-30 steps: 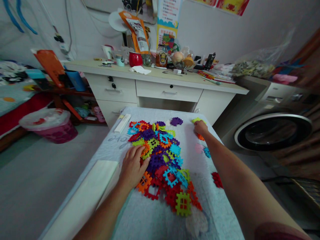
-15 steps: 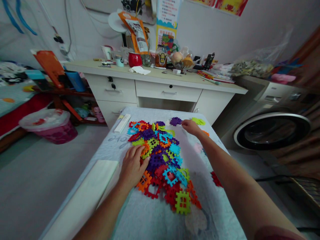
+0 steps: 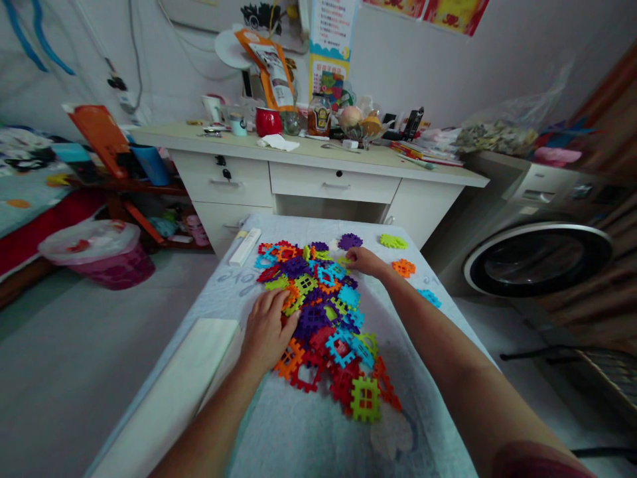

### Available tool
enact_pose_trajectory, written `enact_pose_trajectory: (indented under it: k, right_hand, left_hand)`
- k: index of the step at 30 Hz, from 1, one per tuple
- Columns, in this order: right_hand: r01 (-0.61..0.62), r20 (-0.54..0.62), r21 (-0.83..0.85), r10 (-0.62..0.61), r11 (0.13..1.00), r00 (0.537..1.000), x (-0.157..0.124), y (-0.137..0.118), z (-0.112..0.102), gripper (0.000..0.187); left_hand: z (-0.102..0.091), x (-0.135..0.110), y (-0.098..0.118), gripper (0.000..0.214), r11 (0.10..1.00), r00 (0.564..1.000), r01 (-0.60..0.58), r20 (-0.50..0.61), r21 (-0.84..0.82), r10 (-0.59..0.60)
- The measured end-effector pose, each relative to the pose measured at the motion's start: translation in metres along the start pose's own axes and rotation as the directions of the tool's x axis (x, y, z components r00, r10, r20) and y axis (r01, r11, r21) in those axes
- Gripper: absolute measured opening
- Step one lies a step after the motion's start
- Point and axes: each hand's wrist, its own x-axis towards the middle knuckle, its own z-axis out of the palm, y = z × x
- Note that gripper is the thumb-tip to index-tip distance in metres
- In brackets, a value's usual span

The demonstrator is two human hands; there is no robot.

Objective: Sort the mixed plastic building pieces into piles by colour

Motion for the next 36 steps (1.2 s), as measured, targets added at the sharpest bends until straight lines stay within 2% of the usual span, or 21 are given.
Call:
enact_pose_trajectory:
  k: [2,6,7,9,12,17,20,23,27,31,36]
  right_hand:
    - [-0.028,-0.046,0.007,0.028,1.0,0.999,-0.003,0.005,-0.005,0.015]
    - [-0.104,-0.243,-0.066,0.085,0.992,0.966,-0.014,0.013,-0.006,0.018]
    - [-0.103,-0.263,-0.094,0.076,0.99,0.962,-0.017,0.016,-0.004,0.02]
    - [-0.055,-0.21,-0.133,0.026,0.99,0.977,-0.023,0.021,0.0,0.024]
    - [0.024,-0.057,-0.13,-0.032,0.991,0.998,-0.03,0.029,0.004,0.034]
    - [-0.014,0.038,-0.178,0.021,0.984,0.999,-0.033,0.035,0.0,0.053]
    - [-0.005,0.097,-0.184,0.023,0.983,0.995,-0.032,0.035,-0.002,0.05]
    - [-0.006,0.092,-0.158,0.021,0.987,0.996,-0.03,0.039,-0.001,0.045]
    - [-0.092,-0.032,-0.111,0.089,0.989,0.995,-0.027,0.054,-0.004,0.047]
    - [-0.28,-0.189,-0.071,0.263,0.957,0.946,-0.021,0.074,-0.018,0.047]
    - [-0.518,-0.332,0.02,0.494,0.855,0.803,-0.013,0.099,-0.032,0.049]
  left_hand:
    - [0.0,0.0,0.0,0.039,1.0,1.0,-0.003,-0.001,0.004,0.003]
    - [0.001,0.0,-0.001,0.039,1.0,1.0,-0.01,-0.003,0.01,0.011]
    - [0.001,-0.001,-0.001,0.039,1.0,1.0,-0.01,-0.003,0.012,0.01]
    - [0.002,-0.001,-0.002,0.039,1.0,1.0,-0.007,-0.004,0.014,0.007]
    - [0.002,0.0,-0.002,0.038,1.0,1.0,-0.006,-0.003,0.008,0.006]
    - [0.001,0.0,-0.001,0.038,1.0,1.0,-0.008,-0.004,0.008,0.008]
    - [0.002,0.0,-0.001,0.039,1.0,1.0,-0.014,0.003,0.018,0.014]
    - [0.002,0.0,-0.001,0.04,1.0,1.0,-0.016,0.003,0.025,0.016]
    - [0.003,0.0,-0.002,0.04,0.999,1.0,-0.019,-0.006,0.027,0.019]
    - [0.004,0.0,-0.003,0.041,0.999,1.0,-0.018,0.003,0.031,0.018]
    - [0.003,0.001,-0.003,0.039,1.0,1.0,-0.017,0.0,0.018,0.017]
